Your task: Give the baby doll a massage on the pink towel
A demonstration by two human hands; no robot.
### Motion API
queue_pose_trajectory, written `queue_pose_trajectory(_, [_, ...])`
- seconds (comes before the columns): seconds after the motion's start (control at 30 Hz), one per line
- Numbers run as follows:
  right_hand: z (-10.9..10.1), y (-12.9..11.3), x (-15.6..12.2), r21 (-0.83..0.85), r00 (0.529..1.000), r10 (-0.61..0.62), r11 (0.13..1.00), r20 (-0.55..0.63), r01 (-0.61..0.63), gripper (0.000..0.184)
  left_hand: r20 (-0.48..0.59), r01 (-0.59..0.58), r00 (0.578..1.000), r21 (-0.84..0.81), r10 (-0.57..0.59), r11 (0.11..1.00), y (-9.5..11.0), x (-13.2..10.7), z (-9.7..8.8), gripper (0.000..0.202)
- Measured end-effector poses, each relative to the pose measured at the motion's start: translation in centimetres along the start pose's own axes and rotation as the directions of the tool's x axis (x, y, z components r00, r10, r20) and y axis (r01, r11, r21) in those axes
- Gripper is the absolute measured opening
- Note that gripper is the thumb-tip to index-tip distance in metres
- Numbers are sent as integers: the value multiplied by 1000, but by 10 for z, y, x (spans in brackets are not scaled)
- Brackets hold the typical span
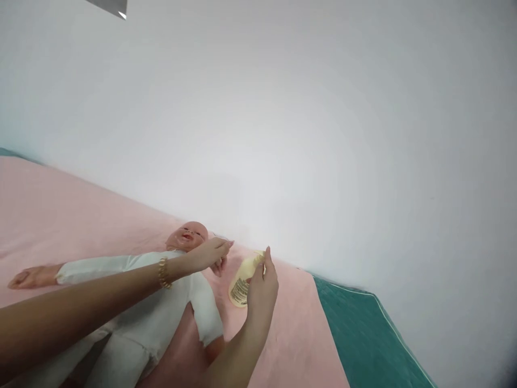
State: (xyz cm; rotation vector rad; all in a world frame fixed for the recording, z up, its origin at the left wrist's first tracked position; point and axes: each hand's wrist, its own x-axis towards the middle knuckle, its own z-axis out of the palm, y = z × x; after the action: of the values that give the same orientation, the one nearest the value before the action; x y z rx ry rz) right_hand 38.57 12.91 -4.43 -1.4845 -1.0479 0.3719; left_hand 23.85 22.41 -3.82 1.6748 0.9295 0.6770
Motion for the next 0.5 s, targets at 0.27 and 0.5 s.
queue_pose_trajectory(0.27, [76,-68,-40,308,987,-51,947,-150,96,54,-347,-135,934,-113,88,984,-12,-86,-30,65])
queue_pose_trajectory(0.5, [156,-61,-97,322,925,-144,946,352,25,68,-566,-377,752,53,338,925,-14,-98,16,73])
